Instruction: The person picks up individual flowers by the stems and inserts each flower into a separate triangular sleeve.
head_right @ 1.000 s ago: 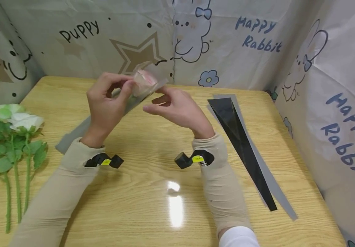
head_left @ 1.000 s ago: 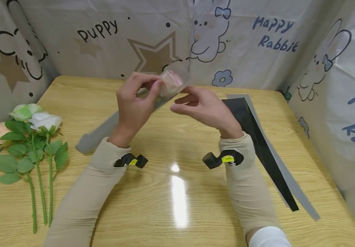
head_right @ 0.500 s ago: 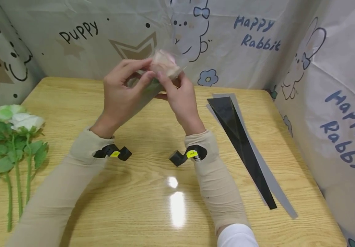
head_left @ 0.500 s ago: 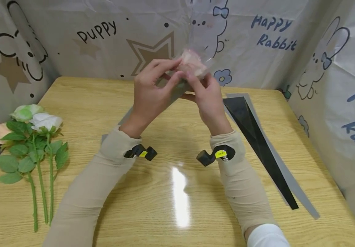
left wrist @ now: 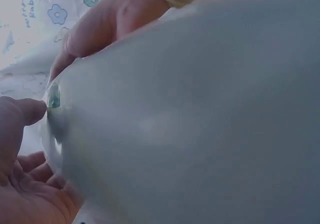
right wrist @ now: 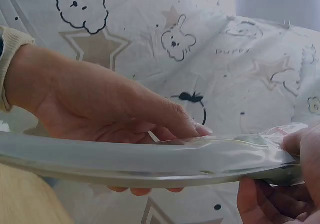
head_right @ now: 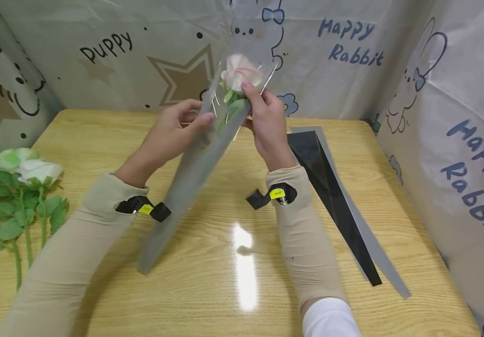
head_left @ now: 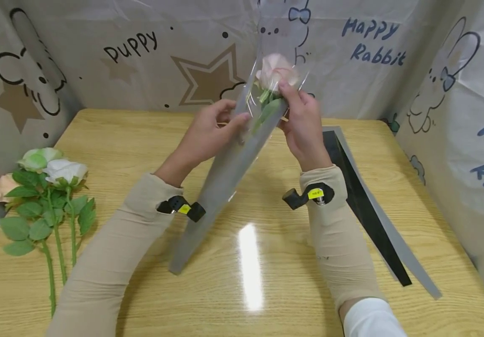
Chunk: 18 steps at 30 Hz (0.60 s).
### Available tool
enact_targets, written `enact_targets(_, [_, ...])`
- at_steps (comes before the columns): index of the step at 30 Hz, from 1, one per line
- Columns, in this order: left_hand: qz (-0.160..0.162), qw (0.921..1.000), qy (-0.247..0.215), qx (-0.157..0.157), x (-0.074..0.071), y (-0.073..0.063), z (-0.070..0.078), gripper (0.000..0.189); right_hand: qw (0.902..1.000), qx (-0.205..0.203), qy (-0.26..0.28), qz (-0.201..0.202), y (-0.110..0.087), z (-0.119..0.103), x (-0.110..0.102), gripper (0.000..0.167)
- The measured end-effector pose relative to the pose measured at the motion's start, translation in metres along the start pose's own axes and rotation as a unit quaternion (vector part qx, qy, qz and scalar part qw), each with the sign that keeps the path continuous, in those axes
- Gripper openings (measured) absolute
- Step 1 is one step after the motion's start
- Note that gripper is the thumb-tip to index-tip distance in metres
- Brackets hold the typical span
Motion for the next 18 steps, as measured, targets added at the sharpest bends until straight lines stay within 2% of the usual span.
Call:
enact_targets(3, [-0.019,0.9976,-0.060,-0.029,0.007,0.000,-0.019,0.044,0.9990,0.020,-0.040,-0.005,0.009,0.011,0.001,0.028])
enact_targets(6, [-0.016,0.9928,-0.107,-0.050,0.011,-0.001,-0.039,0.044,0.9935,0.041,-0.105,-0.011,0.017,0.024,0.002,0.033])
enact_targets(11, [0.016,0.9902,-0.111,-0.083,0.013,-0.002,-0.073,0.047,0.9749,0.081,-0.205,-0.035,0.022,0.051,0.002,0.040])
enact_targets(18, [0.041,0.9855,-0.110,-0.123,0.014,-0.005,-0.104,0.046,0.9567,0.125,-0.250,-0.081,0.022,0.087,-0.001,0.050])
Point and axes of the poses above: each hand's wrist, its own y-axis towards the middle knuckle, its own x-axis out of the palm, z = x × y, the point moved 10 cm from there along y, towards the middle knuckle, and after that the axes turned 10 degrees about -y, right-handed, at the moved point
